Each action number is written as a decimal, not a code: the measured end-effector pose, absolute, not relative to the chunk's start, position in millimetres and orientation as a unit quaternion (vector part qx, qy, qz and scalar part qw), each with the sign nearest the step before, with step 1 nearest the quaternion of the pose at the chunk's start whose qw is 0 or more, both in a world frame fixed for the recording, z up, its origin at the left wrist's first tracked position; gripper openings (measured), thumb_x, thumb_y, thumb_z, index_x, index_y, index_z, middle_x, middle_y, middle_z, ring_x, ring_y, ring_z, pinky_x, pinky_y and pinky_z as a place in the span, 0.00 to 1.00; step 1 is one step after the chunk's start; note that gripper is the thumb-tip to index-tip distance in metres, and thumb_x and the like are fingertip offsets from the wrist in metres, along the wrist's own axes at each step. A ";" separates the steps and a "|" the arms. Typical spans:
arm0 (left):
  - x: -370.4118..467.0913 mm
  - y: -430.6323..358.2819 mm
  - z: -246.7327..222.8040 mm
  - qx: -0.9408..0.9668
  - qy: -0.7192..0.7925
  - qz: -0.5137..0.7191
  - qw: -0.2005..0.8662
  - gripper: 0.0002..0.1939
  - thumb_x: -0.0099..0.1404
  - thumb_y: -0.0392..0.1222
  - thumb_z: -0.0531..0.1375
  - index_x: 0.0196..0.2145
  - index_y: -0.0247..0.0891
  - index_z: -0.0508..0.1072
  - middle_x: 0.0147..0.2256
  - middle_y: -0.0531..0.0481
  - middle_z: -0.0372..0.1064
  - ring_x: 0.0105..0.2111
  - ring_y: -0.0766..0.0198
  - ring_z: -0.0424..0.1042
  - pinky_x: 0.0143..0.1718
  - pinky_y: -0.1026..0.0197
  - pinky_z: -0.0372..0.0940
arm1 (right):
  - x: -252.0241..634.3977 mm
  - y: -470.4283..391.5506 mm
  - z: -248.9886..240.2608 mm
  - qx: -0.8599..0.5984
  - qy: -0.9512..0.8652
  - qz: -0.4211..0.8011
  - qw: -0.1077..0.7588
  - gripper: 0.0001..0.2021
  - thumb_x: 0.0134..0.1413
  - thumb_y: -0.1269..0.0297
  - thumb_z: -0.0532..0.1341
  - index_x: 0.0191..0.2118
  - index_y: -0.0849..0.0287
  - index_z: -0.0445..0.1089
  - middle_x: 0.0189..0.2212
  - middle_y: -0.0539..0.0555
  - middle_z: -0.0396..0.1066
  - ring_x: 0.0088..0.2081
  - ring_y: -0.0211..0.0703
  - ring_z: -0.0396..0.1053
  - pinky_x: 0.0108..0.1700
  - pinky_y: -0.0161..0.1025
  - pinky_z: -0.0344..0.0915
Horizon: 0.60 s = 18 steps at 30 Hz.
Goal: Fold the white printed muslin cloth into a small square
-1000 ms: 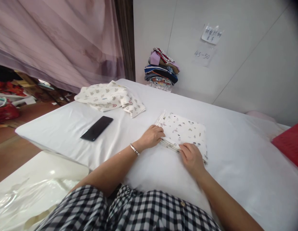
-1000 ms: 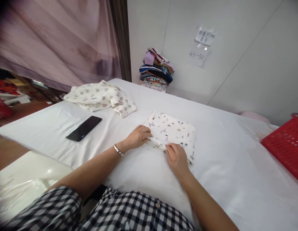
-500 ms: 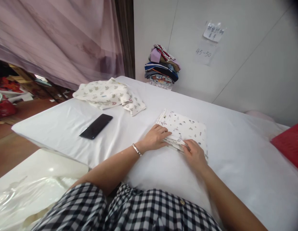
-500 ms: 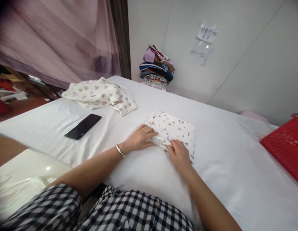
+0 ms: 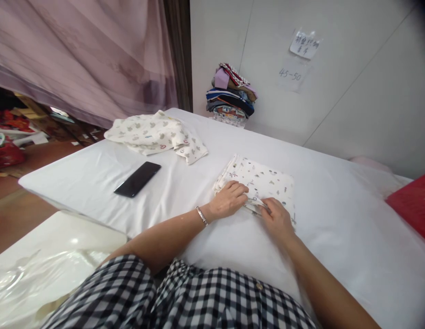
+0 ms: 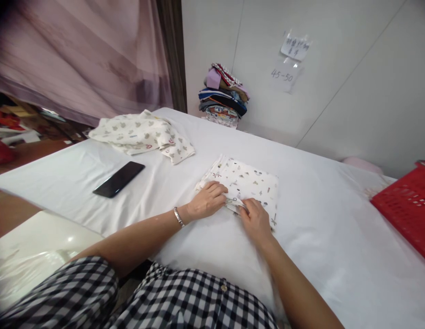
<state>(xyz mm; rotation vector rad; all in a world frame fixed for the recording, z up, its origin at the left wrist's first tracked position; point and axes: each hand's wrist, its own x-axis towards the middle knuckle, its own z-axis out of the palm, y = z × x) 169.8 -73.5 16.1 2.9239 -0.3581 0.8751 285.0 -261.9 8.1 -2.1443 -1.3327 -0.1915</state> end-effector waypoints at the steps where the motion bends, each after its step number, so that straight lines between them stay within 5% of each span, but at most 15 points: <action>1: 169.4 -74.1 16.1 0.950 -0.126 0.286 0.027 0.09 0.66 0.34 0.49 0.33 0.37 0.69 0.45 0.45 0.65 0.46 0.60 0.62 0.54 0.51 0.54 | 284.9 -262.0 7.6 -0.807 -0.502 -0.074 0.303 0.07 0.58 0.64 0.53 0.38 0.56 0.67 0.35 0.52 0.70 0.39 0.43 0.66 0.40 0.39 0.61; 7: 171.6 -75.1 11.5 0.950 -0.126 0.283 0.035 0.11 0.66 0.32 0.50 0.38 0.39 0.71 0.47 0.45 0.65 0.48 0.60 0.62 0.53 0.51 0.55 | 284.2 -262.4 7.3 -0.805 -0.500 -0.075 0.310 0.08 0.58 0.63 0.53 0.39 0.56 0.68 0.36 0.53 0.70 0.39 0.44 0.66 0.40 0.40 0.62; 12: 173.3 -76.7 11.0 0.955 -0.125 0.265 0.035 0.13 0.65 0.32 0.49 0.28 0.37 0.71 0.46 0.46 0.66 0.47 0.59 0.62 0.53 0.50 0.54 | 283.8 -261.3 8.3 -0.807 -0.499 -0.070 0.306 0.08 0.58 0.64 0.53 0.39 0.56 0.68 0.37 0.53 0.70 0.41 0.45 0.66 0.42 0.40 0.61; 18: 169.9 -76.3 17.9 0.950 -0.135 0.278 0.046 0.09 0.64 0.33 0.50 0.30 0.36 0.69 0.47 0.45 0.65 0.47 0.59 0.62 0.54 0.52 0.55 | 277.8 -261.5 6.5 -0.796 -0.526 -0.122 0.273 0.10 0.61 0.66 0.50 0.42 0.58 0.68 0.37 0.55 0.69 0.39 0.46 0.64 0.42 0.41 0.61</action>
